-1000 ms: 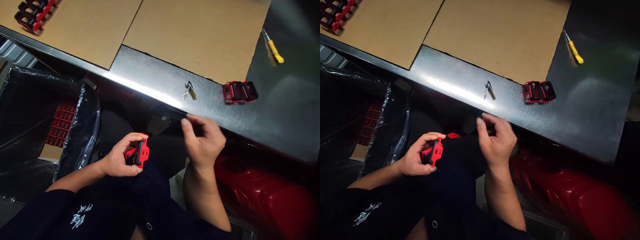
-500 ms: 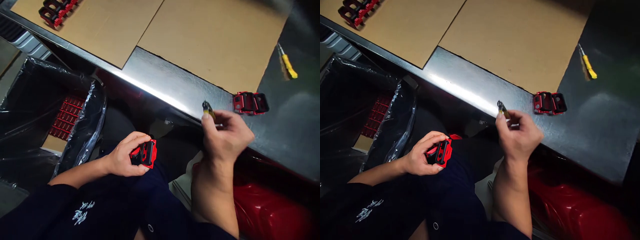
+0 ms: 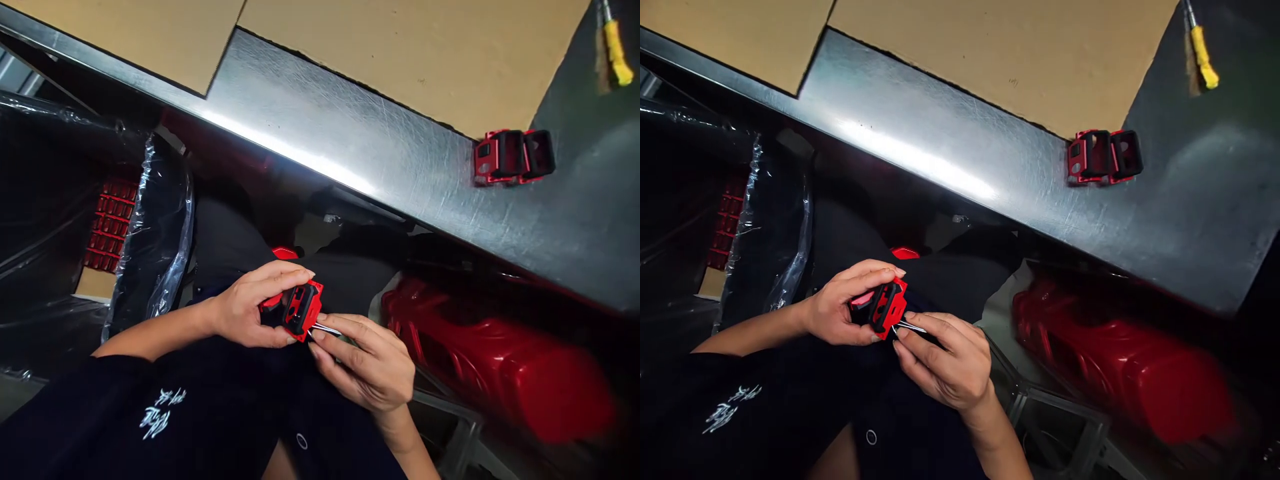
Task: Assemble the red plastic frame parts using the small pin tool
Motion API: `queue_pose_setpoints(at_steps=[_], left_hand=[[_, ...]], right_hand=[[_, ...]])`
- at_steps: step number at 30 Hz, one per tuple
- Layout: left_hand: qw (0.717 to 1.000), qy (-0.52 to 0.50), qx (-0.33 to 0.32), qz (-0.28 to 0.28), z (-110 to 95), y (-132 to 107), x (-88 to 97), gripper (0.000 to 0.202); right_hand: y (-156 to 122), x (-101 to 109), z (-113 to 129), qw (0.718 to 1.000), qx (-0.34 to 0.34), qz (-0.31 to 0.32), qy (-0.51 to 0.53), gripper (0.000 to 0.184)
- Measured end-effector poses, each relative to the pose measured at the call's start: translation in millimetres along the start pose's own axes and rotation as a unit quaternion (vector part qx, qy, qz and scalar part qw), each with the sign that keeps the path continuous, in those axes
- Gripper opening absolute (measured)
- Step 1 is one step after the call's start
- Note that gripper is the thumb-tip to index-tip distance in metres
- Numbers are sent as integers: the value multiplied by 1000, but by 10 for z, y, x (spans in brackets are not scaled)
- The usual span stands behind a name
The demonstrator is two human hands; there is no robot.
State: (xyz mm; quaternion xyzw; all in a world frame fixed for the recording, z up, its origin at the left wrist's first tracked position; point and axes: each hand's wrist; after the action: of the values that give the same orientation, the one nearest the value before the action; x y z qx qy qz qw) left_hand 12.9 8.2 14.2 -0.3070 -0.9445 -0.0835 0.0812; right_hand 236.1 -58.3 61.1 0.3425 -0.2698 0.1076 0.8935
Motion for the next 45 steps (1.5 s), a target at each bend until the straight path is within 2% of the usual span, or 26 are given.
queue_pose_setpoints(at_steps=[4, 13, 18, 23, 33, 45], left_hand=[[1000, 11, 3, 1, 9, -33, 13, 88], [1000, 4, 18, -19, 33, -119, 29, 89], [1000, 11, 17, -19, 42, -119, 26, 89], [1000, 11, 19, -11, 51, -101, 40, 90], [999, 22, 25, -17, 94, -113, 74, 89], [998, 37, 35, 25, 94, -77, 196, 92]], right_hand=[[39, -11, 20, 1000, 5, 20, -13, 14], [98, -39, 14, 999, 20, 37, -8, 20], [108, -43, 24, 999, 18, 45, -19, 14], [98, -21, 32, 998, 10, 61, -29, 16], [90, -36, 45, 998, -4, 53, -37, 15], [176, -26, 12, 996, 23, 85, -3, 11]])
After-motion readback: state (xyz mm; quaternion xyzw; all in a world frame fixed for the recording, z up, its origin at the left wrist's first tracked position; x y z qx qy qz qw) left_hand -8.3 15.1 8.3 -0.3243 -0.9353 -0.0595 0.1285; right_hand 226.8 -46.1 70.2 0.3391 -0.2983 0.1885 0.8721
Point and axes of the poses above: each hand's wrist, its own y-axis towards the middle knuckle, its own x-axis out of the back of the hand, z = x × y, and after that the axes turned 15 degrees about x, right-handed
